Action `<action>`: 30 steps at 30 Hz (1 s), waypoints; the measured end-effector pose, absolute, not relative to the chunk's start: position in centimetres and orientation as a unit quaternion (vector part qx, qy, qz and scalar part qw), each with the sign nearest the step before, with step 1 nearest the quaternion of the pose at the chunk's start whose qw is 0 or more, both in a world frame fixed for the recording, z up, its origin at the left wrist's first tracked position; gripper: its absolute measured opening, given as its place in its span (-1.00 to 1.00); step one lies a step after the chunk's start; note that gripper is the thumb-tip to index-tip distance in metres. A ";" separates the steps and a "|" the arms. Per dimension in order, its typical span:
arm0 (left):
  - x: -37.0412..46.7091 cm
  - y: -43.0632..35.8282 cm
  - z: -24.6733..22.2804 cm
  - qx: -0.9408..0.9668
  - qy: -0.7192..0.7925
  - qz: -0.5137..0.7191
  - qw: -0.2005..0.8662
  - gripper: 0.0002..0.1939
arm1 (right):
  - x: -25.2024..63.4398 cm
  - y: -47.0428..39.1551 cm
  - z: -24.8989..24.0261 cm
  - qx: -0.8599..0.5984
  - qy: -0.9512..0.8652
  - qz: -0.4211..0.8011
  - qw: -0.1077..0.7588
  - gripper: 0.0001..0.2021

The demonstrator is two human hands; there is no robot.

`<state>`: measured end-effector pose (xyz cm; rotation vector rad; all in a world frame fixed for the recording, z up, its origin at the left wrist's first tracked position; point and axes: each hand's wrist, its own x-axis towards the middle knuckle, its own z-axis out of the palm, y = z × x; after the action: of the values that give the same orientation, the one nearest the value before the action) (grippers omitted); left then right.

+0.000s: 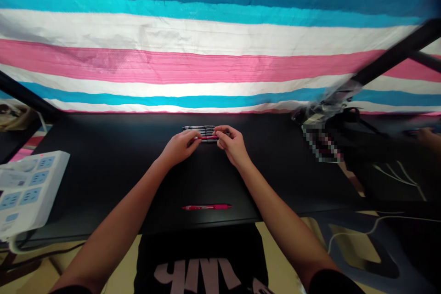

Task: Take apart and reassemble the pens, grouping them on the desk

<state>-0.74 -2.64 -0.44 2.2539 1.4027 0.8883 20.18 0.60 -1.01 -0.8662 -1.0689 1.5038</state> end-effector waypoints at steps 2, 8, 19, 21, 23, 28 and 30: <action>-0.7 -2.6 -0.5 0.793 0.495 0.313 0.170 -0.86 | 20.2 0.6 -1.1 -0.358 -0.447 0.634 0.519 -0.78; -0.7 -2.6 -0.5 0.790 0.498 0.314 0.170 -0.86 | 20.2 0.6 -1.2 -0.345 -0.446 0.642 0.520 -0.80; -0.7 -2.7 -0.4 0.790 0.504 0.300 0.180 -0.83 | 20.3 0.7 -1.2 -0.349 -0.453 0.633 0.521 -0.81; -0.7 -2.7 -0.3 0.789 0.506 0.298 0.183 -0.82 | 20.3 0.6 -1.2 -0.349 -0.453 0.634 0.520 -0.80; -0.7 -2.7 -0.3 0.788 0.507 0.296 0.183 -0.81 | 20.3 0.6 -1.0 -0.354 -0.454 0.633 0.518 -0.79; -0.7 -2.7 -0.4 0.786 0.513 0.303 0.169 -0.83 | 20.4 0.6 -0.9 -0.365 -0.456 0.632 0.511 -0.74; -0.7 -2.7 -0.5 0.784 0.516 0.305 0.163 -0.84 | 20.4 0.6 -0.9 -0.364 -0.455 0.631 0.512 -0.74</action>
<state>-0.66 -2.67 -0.52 2.2349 1.4718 0.8714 20.42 0.65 -0.92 -0.8755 -1.0948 1.5184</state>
